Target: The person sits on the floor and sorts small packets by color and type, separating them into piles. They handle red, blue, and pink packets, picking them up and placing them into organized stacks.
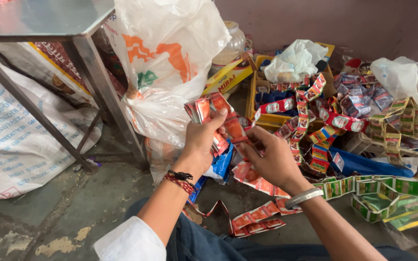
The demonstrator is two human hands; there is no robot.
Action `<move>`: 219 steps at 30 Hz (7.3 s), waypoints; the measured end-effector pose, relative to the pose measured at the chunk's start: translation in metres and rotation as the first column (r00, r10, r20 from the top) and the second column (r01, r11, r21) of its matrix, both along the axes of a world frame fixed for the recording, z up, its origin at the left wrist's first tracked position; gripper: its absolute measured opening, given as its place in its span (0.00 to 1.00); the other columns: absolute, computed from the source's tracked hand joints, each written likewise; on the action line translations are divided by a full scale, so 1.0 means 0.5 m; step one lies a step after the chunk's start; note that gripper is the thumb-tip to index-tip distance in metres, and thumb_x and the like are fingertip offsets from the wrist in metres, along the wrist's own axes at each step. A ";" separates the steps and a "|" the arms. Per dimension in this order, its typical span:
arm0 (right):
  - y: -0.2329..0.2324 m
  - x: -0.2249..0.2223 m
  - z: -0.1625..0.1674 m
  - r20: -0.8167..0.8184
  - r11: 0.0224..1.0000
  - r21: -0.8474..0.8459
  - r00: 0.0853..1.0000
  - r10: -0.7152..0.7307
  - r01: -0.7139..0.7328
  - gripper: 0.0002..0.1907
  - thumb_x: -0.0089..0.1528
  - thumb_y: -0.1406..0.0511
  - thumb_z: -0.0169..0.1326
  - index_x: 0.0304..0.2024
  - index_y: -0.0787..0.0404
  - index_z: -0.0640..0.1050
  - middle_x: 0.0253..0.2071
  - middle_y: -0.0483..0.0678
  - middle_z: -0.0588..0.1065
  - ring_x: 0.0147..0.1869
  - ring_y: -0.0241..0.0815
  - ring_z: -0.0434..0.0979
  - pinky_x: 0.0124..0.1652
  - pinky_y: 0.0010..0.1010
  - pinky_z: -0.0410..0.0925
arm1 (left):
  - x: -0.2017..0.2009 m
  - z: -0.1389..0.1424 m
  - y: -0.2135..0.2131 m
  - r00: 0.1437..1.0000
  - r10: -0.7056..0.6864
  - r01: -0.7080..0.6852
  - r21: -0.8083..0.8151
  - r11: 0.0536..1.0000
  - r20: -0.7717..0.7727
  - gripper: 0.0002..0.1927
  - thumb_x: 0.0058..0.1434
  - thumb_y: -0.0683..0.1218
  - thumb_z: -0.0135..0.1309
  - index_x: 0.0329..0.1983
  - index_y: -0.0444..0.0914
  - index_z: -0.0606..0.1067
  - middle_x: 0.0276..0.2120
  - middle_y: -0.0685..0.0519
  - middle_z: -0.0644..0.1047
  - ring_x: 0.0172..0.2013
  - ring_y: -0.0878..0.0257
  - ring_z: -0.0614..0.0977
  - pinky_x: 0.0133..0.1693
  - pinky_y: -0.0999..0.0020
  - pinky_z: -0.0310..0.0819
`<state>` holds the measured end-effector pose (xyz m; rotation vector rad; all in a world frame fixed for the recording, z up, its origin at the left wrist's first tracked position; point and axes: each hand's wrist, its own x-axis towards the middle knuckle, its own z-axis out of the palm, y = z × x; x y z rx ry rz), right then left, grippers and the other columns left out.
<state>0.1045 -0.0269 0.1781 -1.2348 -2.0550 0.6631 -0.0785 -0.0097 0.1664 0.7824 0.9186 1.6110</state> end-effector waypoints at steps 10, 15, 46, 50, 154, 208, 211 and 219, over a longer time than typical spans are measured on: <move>0.027 0.000 0.000 -0.552 0.811 -0.428 0.826 0.116 -0.400 0.17 0.69 0.55 0.49 0.49 0.62 0.77 0.29 0.42 0.74 0.29 0.32 0.74 0.29 0.26 0.68 | 0.010 0.013 -0.022 0.928 -0.117 0.208 0.232 0.950 -0.354 0.19 0.60 0.54 0.70 0.41 0.38 0.74 0.33 0.60 0.72 0.35 0.71 0.72 0.37 0.73 0.68; 0.026 0.010 0.001 -0.584 0.816 -0.474 0.812 -0.008 -0.333 0.16 0.68 0.57 0.50 0.48 0.62 0.77 0.25 0.40 0.75 0.21 0.29 0.75 0.20 0.20 0.68 | 0.019 0.021 -0.025 0.948 -0.070 0.149 0.241 0.959 -0.310 0.21 0.54 0.50 0.67 0.48 0.43 0.73 0.35 0.59 0.79 0.37 0.71 0.80 0.41 0.74 0.76; 0.004 -0.009 -0.019 -0.706 0.568 -0.607 0.706 -0.064 -0.556 0.19 0.71 0.55 0.45 0.40 0.64 0.76 0.21 0.45 0.74 0.16 0.31 0.69 0.21 0.26 0.69 | 0.028 -0.026 0.024 0.873 -0.199 0.156 0.131 0.979 0.445 0.17 0.70 0.57 0.53 0.35 0.40 0.67 0.27 0.55 0.70 0.29 0.61 0.75 0.37 0.59 0.77; 0.014 -0.011 -0.024 -0.719 0.625 -0.573 0.691 -0.072 -0.531 0.19 0.70 0.55 0.44 0.39 0.62 0.75 0.20 0.44 0.73 0.14 0.30 0.67 0.17 0.21 0.63 | 0.043 -0.030 0.045 0.888 -0.056 0.025 0.072 0.997 0.457 0.18 0.69 0.56 0.52 0.31 0.41 0.64 0.23 0.57 0.65 0.25 0.65 0.69 0.32 0.63 0.71; 0.006 0.025 0.036 -0.533 0.758 -0.548 0.846 0.012 -0.355 0.20 0.69 0.55 0.43 0.45 0.66 0.74 0.25 0.49 0.81 0.21 0.39 0.80 0.24 0.28 0.72 | 0.012 0.036 -0.020 0.990 0.080 -0.067 0.109 0.992 -0.114 0.19 0.59 0.56 0.63 0.42 0.39 0.76 0.27 0.61 0.76 0.24 0.73 0.75 0.24 0.75 0.66; 0.012 0.029 0.030 -0.545 0.697 -0.581 0.837 0.051 -0.420 0.23 0.69 0.52 0.44 0.37 0.66 0.76 0.23 0.54 0.80 0.21 0.40 0.79 0.25 0.29 0.71 | 0.060 0.040 -0.028 0.971 -0.054 0.105 0.216 0.971 -0.232 0.16 0.54 0.48 0.66 0.43 0.39 0.77 0.32 0.58 0.79 0.30 0.70 0.79 0.30 0.71 0.74; 0.019 0.025 0.031 -0.576 0.649 -0.614 0.817 0.021 -0.449 0.24 0.69 0.53 0.45 0.37 0.69 0.76 0.23 0.55 0.80 0.22 0.41 0.79 0.27 0.30 0.73 | 0.068 0.050 -0.025 0.974 -0.018 0.059 0.175 0.983 -0.227 0.15 0.60 0.51 0.63 0.45 0.37 0.80 0.33 0.56 0.80 0.33 0.70 0.79 0.35 0.71 0.75; 0.007 0.024 0.025 -0.603 0.624 -0.622 0.798 0.004 -0.473 0.25 0.69 0.52 0.43 0.37 0.68 0.78 0.22 0.50 0.79 0.22 0.39 0.78 0.28 0.29 0.72 | 0.062 0.037 0.002 0.950 -0.153 0.169 -0.036 0.985 0.273 0.16 0.65 0.54 0.55 0.34 0.37 0.73 0.28 0.50 0.77 0.29 0.60 0.78 0.32 0.64 0.74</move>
